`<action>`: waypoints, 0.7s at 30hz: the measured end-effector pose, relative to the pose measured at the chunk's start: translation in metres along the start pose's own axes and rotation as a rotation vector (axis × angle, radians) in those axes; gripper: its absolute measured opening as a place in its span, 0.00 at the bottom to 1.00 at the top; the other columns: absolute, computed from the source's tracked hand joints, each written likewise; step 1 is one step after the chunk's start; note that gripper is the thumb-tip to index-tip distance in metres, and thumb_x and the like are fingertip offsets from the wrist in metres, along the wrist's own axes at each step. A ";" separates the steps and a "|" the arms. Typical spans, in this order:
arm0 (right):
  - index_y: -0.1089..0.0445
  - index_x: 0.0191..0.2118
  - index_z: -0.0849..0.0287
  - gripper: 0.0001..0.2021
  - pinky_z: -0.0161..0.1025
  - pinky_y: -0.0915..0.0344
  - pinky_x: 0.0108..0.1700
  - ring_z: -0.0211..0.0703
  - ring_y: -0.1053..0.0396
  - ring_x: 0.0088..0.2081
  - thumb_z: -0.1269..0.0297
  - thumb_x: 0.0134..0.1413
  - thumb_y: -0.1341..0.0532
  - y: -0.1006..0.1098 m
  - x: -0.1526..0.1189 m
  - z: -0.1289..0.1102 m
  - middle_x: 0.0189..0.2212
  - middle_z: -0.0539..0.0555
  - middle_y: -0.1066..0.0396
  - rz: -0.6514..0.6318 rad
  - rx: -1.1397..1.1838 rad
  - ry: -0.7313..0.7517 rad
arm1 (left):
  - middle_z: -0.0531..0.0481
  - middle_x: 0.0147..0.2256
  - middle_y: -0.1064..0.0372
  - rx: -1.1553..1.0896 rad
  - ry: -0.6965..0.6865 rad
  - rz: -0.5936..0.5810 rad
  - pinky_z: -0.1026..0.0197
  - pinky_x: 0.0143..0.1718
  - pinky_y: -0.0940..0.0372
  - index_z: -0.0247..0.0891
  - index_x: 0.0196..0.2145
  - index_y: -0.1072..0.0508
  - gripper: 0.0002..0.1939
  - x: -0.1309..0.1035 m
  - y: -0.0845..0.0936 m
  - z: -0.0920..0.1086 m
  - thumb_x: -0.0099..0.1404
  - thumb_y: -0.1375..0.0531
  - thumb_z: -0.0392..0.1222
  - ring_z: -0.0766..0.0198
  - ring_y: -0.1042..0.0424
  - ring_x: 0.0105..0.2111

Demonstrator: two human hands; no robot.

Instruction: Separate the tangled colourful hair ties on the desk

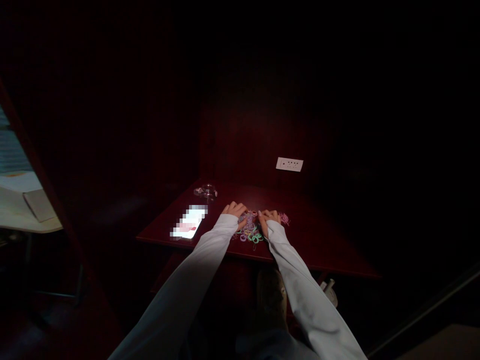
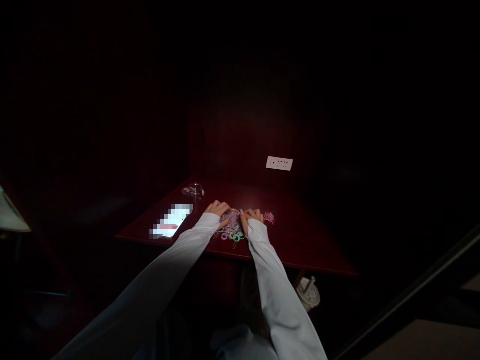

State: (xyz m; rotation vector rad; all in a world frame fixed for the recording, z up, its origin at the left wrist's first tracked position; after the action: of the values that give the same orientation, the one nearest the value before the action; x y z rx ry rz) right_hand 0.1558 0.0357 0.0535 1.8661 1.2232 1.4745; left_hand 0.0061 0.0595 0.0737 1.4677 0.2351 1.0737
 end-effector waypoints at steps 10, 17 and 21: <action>0.21 0.39 0.55 0.22 0.48 0.42 0.55 0.52 0.36 0.49 0.58 0.75 0.52 0.008 -0.005 0.013 0.44 0.59 0.23 0.088 -0.010 -0.062 | 0.48 0.59 0.28 -0.109 0.158 0.125 0.48 0.58 0.37 0.43 0.49 0.25 0.10 -0.002 -0.005 -0.026 0.73 0.43 0.41 0.50 0.37 0.57; 0.24 0.37 0.59 0.22 0.53 0.40 0.57 0.53 0.32 0.46 0.65 0.71 0.55 0.009 -0.007 0.044 0.39 0.62 0.25 0.129 0.101 -0.207 | 0.48 0.65 0.36 -0.286 0.260 0.181 0.52 0.68 0.39 0.44 0.47 0.25 0.08 -0.013 -0.015 -0.048 0.75 0.42 0.44 0.54 0.39 0.63; 0.27 0.36 0.57 0.19 0.53 0.40 0.59 0.54 0.32 0.47 0.67 0.70 0.55 0.008 -0.014 0.031 0.40 0.62 0.25 0.101 0.084 -0.176 | 0.46 0.66 0.38 -0.321 0.353 0.138 0.52 0.69 0.39 0.44 0.51 0.27 0.10 -0.024 -0.018 -0.050 0.74 0.42 0.44 0.54 0.38 0.66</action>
State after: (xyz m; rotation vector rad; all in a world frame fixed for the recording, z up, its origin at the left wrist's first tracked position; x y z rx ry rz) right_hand 0.1869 0.0246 0.0426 2.0922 1.1384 1.2948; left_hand -0.0349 0.0815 0.0378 1.0144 0.2000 1.4119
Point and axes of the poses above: each hand's wrist, its own x-axis towards the middle knuckle, its own y-axis out of the back of the hand, z = x × y, the point moved 9 cm from there along x, towards the middle knuckle
